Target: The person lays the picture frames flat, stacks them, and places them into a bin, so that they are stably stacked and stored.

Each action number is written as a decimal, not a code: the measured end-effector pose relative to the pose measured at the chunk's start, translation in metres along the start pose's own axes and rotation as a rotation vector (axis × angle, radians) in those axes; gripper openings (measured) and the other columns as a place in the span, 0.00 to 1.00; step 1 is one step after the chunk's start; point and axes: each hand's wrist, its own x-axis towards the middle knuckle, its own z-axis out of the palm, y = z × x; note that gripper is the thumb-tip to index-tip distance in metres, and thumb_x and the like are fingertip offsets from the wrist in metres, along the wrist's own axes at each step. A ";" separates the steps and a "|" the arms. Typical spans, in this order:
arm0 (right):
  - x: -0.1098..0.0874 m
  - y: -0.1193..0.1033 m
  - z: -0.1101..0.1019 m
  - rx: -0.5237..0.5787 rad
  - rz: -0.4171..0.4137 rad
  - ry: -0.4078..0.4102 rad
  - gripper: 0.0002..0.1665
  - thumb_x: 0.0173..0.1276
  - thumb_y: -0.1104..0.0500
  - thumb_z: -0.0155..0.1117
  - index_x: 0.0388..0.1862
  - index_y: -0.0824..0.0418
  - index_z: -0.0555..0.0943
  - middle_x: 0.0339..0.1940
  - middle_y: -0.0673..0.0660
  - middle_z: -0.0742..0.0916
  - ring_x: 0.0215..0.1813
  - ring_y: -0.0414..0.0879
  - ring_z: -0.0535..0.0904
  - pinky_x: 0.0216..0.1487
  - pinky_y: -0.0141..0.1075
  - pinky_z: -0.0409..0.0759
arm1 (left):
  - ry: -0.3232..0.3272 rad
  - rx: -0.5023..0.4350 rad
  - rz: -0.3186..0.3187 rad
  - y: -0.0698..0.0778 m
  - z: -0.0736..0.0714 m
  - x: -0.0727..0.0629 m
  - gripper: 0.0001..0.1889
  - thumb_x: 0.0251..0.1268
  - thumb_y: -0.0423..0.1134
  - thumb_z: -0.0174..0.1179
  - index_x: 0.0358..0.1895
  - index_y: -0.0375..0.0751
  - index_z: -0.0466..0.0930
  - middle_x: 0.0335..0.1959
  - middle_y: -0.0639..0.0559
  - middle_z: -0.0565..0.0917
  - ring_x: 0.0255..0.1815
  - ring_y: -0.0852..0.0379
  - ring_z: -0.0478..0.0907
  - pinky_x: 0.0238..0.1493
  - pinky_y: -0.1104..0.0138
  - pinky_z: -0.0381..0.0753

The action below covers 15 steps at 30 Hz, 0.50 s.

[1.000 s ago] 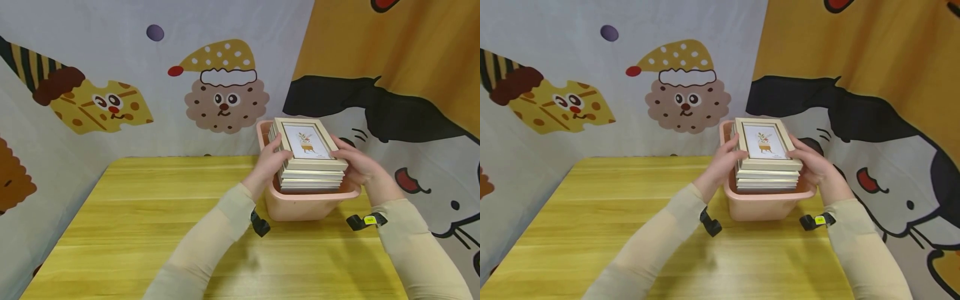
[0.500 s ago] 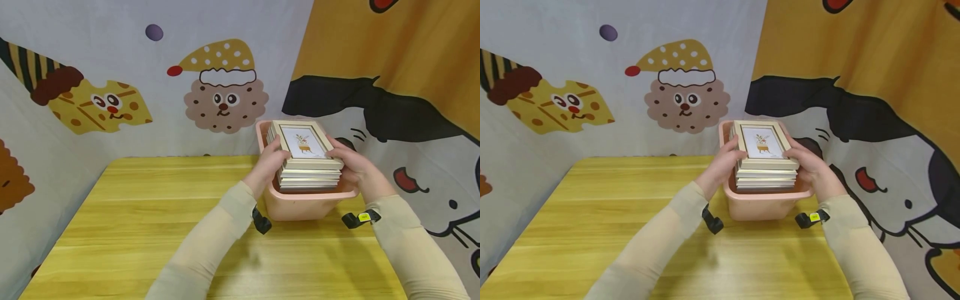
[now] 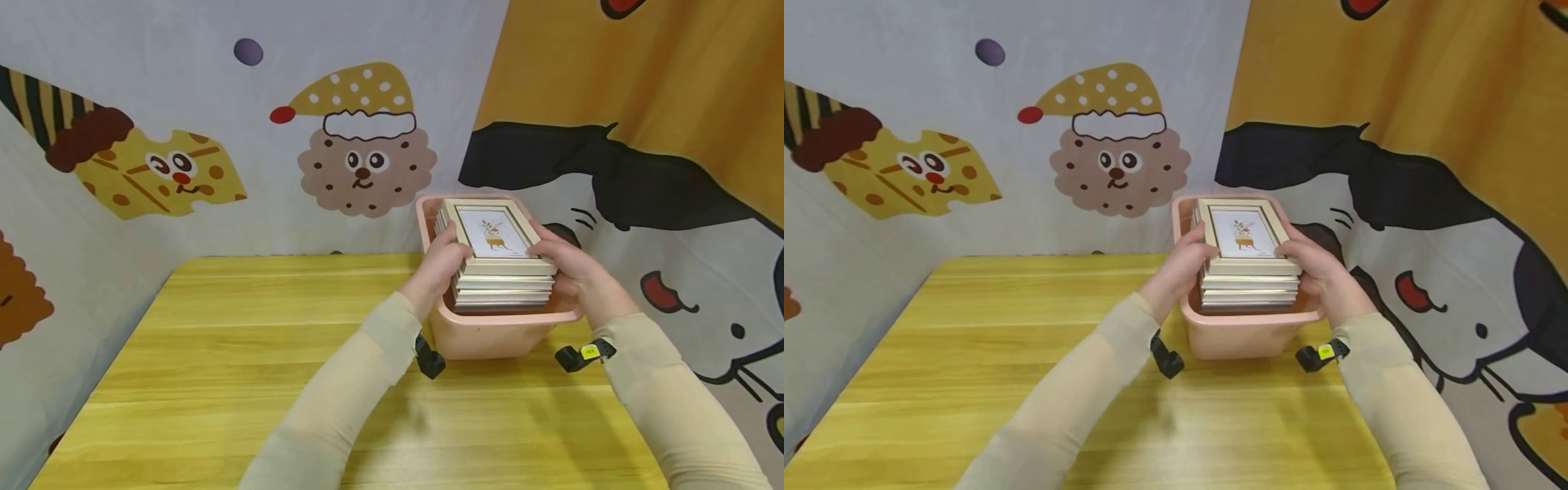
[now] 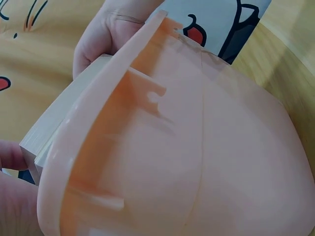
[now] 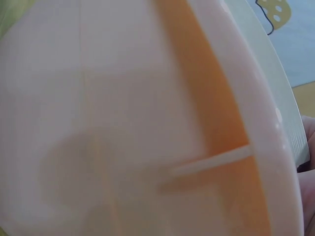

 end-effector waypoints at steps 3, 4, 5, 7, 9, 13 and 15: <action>0.002 0.000 0.001 -0.021 0.001 0.008 0.46 0.76 0.68 0.43 0.81 0.35 0.40 0.77 0.63 0.53 0.47 0.42 0.80 0.46 0.34 0.84 | -0.001 0.007 -0.007 0.001 0.001 0.000 0.42 0.61 0.22 0.51 0.79 0.43 0.50 0.81 0.53 0.46 0.78 0.58 0.42 0.75 0.65 0.47; 0.002 0.001 0.001 -0.026 0.004 0.016 0.46 0.76 0.68 0.43 0.81 0.34 0.40 0.77 0.63 0.53 0.47 0.42 0.80 0.46 0.34 0.84 | 0.000 0.007 -0.009 0.001 0.001 0.000 0.42 0.61 0.22 0.51 0.79 0.43 0.49 0.81 0.53 0.46 0.78 0.59 0.42 0.75 0.66 0.47; 0.002 0.001 0.002 -0.033 0.005 0.023 0.46 0.76 0.68 0.43 0.81 0.34 0.40 0.77 0.63 0.53 0.47 0.42 0.80 0.46 0.34 0.84 | -0.003 0.007 -0.009 0.001 0.001 0.001 0.41 0.61 0.22 0.51 0.79 0.43 0.49 0.81 0.53 0.46 0.78 0.59 0.43 0.75 0.66 0.48; 0.003 0.001 0.002 -0.038 0.007 0.036 0.46 0.76 0.68 0.43 0.81 0.34 0.41 0.78 0.63 0.53 0.47 0.42 0.79 0.47 0.34 0.83 | -0.003 0.008 -0.011 0.002 0.001 0.001 0.41 0.62 0.22 0.50 0.79 0.43 0.48 0.81 0.53 0.46 0.78 0.59 0.42 0.75 0.66 0.47; 0.003 0.001 0.002 -0.042 0.009 0.048 0.46 0.76 0.67 0.43 0.81 0.33 0.41 0.78 0.62 0.52 0.48 0.42 0.78 0.47 0.33 0.83 | 0.002 0.010 -0.012 0.002 0.001 0.001 0.42 0.61 0.22 0.51 0.79 0.42 0.48 0.81 0.52 0.46 0.78 0.59 0.41 0.75 0.66 0.46; 0.003 0.001 0.002 -0.039 0.014 0.056 0.46 0.76 0.67 0.42 0.81 0.32 0.41 0.79 0.62 0.52 0.51 0.43 0.76 0.48 0.33 0.83 | 0.008 0.009 -0.011 0.002 0.002 0.001 0.42 0.61 0.22 0.51 0.79 0.42 0.49 0.81 0.52 0.46 0.78 0.59 0.42 0.76 0.66 0.45; 0.003 0.001 0.003 -0.044 0.012 0.053 0.46 0.76 0.67 0.42 0.81 0.32 0.40 0.79 0.62 0.51 0.51 0.43 0.76 0.48 0.33 0.83 | 0.005 0.012 -0.008 0.001 0.001 0.002 0.42 0.61 0.22 0.51 0.79 0.42 0.48 0.81 0.52 0.46 0.78 0.59 0.41 0.76 0.66 0.45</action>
